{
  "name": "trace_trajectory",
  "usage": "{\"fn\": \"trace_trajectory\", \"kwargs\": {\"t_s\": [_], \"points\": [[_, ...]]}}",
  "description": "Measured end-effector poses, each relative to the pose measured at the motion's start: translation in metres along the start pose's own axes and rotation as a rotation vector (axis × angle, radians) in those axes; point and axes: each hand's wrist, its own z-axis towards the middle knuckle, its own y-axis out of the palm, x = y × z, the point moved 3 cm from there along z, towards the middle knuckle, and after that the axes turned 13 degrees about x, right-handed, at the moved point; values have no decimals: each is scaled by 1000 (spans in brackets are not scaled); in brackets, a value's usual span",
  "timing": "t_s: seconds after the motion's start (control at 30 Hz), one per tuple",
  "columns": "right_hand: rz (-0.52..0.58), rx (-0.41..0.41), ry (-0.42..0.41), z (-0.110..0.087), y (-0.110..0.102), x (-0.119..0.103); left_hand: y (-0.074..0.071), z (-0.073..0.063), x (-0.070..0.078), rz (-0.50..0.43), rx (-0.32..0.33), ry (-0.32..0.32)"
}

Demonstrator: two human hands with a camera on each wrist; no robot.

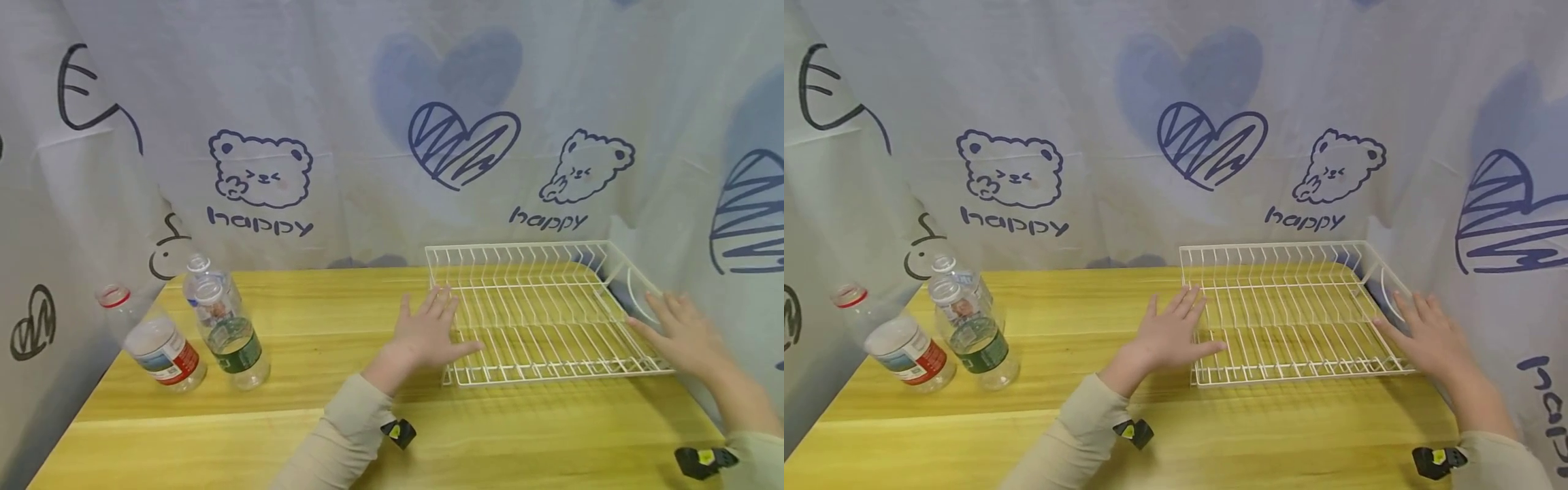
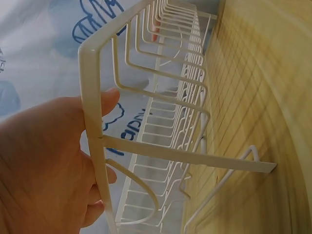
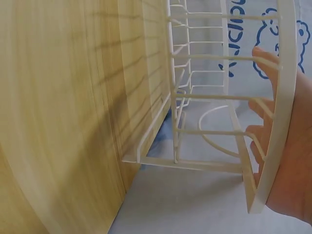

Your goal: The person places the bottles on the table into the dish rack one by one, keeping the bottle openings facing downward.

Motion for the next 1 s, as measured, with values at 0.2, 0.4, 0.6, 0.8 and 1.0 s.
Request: {"fn": "trace_trajectory", "kwargs": {"t_s": [0.2, 0.4, 0.6, 0.8, 1.0], "points": [[44, -48, 1, 2, 0, -12, -6, -4, -12, -21, 15, -29], [40, -91, 1, 3, 2, -28, -6, -8, -25, -37, 21, -61], [20, -84, -19, 2, 5, -42, -5, -13, -40, -58, 32, -98], [33, -75, -35, 4, 6, -54, -9, -18, -56, -81, 48, -141], [69, -58, -54, 4, 8, -67, -14, -26, -72, -98, 48, -188]]}}
